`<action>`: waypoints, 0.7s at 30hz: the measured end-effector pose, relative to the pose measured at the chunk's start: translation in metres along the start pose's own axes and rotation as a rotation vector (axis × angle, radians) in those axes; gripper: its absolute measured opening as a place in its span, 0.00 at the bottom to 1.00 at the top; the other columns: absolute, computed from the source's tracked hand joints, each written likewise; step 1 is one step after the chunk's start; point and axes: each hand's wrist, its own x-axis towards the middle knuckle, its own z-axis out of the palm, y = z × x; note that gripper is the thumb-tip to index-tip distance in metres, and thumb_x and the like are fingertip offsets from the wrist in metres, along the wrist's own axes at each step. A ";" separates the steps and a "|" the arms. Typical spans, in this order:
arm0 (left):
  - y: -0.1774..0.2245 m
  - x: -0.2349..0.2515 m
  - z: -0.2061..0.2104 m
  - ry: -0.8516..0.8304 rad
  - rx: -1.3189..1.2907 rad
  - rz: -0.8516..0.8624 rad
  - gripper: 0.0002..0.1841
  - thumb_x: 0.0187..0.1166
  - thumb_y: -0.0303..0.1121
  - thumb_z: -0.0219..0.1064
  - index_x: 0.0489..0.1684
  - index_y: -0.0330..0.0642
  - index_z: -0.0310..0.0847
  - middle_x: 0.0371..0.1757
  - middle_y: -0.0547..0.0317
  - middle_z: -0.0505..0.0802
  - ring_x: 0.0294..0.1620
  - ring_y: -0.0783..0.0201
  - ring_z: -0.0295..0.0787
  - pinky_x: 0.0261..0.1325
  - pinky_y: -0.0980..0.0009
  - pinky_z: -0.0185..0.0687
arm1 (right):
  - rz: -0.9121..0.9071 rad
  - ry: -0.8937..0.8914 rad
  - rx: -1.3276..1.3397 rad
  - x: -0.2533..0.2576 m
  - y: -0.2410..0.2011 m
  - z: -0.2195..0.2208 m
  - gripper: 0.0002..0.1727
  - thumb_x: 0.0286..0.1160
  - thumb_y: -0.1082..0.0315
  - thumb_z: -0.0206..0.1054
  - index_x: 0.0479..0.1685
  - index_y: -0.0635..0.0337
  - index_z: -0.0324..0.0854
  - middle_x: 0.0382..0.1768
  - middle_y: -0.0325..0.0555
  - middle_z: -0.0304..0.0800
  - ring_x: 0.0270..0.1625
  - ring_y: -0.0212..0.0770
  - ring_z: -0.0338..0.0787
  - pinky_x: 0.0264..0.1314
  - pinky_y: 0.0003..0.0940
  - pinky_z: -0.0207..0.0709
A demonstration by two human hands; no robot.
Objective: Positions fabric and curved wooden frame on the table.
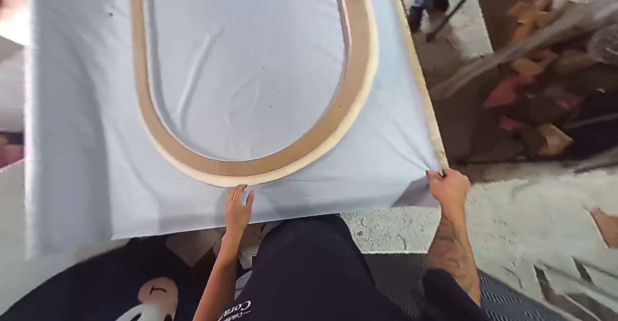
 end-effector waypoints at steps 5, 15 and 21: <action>0.054 0.075 0.026 -0.053 0.141 0.240 0.56 0.65 0.76 0.67 0.90 0.43 0.62 0.90 0.47 0.70 0.93 0.47 0.57 0.94 0.41 0.43 | -0.055 -0.029 0.048 0.000 0.005 -0.011 0.25 0.79 0.52 0.68 0.42 0.73 0.86 0.44 0.77 0.87 0.54 0.76 0.86 0.60 0.79 0.71; 0.118 0.144 0.056 -0.437 0.270 0.314 0.53 0.49 0.55 0.87 0.83 0.43 0.70 0.81 0.43 0.76 0.82 0.39 0.71 0.66 0.38 0.82 | -0.089 -0.022 -0.005 -0.001 0.013 -0.015 0.25 0.77 0.53 0.72 0.38 0.74 0.86 0.40 0.77 0.87 0.50 0.76 0.86 0.56 0.80 0.70; 0.117 0.135 0.063 -0.441 0.314 0.321 0.56 0.52 0.54 0.87 0.86 0.39 0.64 0.83 0.39 0.73 0.83 0.37 0.67 0.76 0.37 0.73 | -0.066 0.000 -0.005 -0.006 0.012 -0.008 0.22 0.76 0.56 0.73 0.42 0.73 0.86 0.43 0.76 0.88 0.52 0.75 0.86 0.58 0.78 0.71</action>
